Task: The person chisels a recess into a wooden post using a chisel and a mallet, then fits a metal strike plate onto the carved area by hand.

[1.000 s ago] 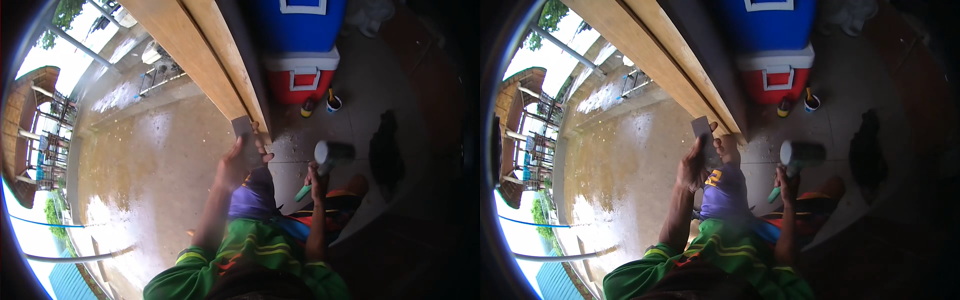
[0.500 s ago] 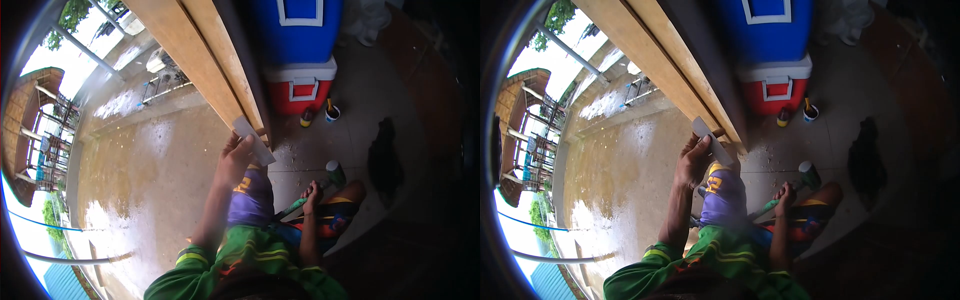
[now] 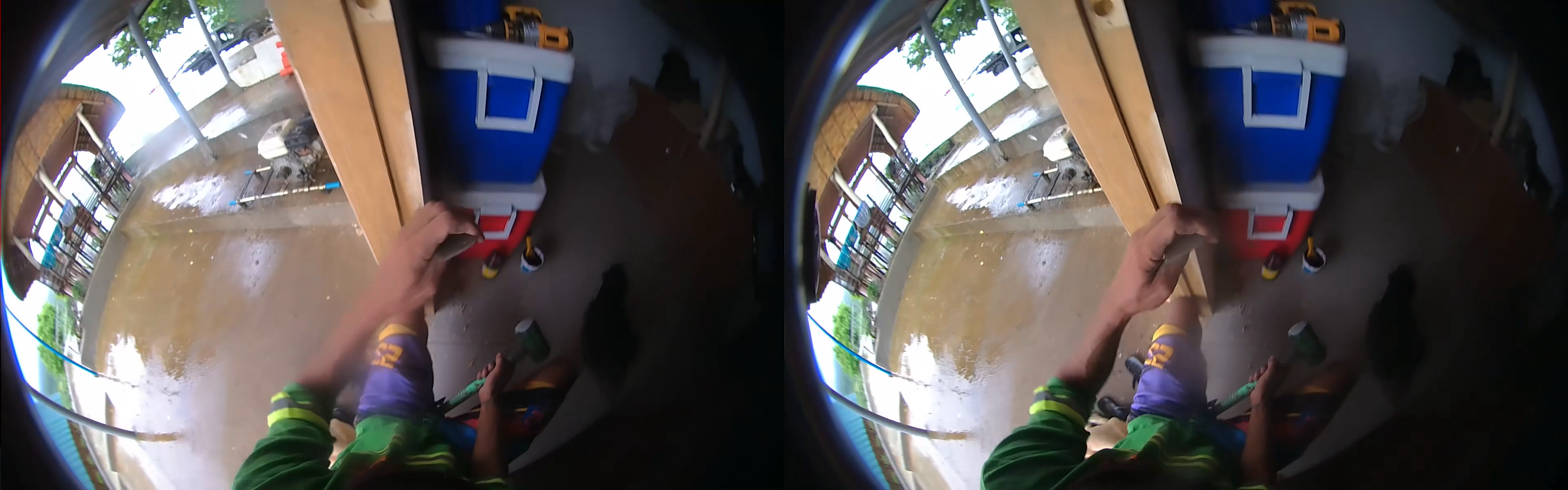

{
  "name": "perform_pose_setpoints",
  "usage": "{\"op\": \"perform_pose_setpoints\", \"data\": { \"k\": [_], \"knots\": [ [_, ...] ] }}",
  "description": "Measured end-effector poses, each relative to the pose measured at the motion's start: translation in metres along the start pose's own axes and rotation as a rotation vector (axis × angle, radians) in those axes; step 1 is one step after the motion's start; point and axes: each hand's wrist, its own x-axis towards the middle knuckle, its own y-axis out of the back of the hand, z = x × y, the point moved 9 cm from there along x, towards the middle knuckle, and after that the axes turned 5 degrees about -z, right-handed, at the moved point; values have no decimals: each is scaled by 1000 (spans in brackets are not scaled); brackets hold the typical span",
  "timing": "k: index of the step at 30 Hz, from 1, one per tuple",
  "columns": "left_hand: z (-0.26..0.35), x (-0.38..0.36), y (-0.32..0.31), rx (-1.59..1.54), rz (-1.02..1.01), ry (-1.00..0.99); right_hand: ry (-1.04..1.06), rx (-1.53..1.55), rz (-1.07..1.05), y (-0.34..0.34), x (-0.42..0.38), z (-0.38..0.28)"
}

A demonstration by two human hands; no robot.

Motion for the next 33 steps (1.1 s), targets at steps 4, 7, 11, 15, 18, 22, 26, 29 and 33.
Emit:
{"op": "perform_pose_setpoints", "data": {
  "k": [4, 7, 11, 15, 18, 22, 26, 29, 33],
  "knots": [
    [26, 62, 33, 352, -37, -371, 170, -68, -205, -79, -31, -90],
    [45, 97, 59, 562, 4, -629, 512, -214, -443, -163, -100, -188],
    [52, 126, 88, 729, 24, -812, 1110, -625, -545, -207, -159, -252],
    [49, 143, 108, 822, 5, -888, 1447, -1062, -445, -242, -215, -289],
    [42, 146, 117, 869, -3, -917, 1824, -1229, -461, -271, -241, -307],
    [35, 145, 119, 858, -33, -902, 2062, -1260, -552, -310, -255, -324],
    [37, 146, 126, 826, -47, -890, 2120, -1246, -703, -361, -284, -344],
    [36, 146, 129, 827, -81, -880, 2306, -1292, -664, -377, -293, -357],
    [36, 145, 130, 829, -129, -882, 2497, -1397, -519, -393, -313, -364]
  ]
}}
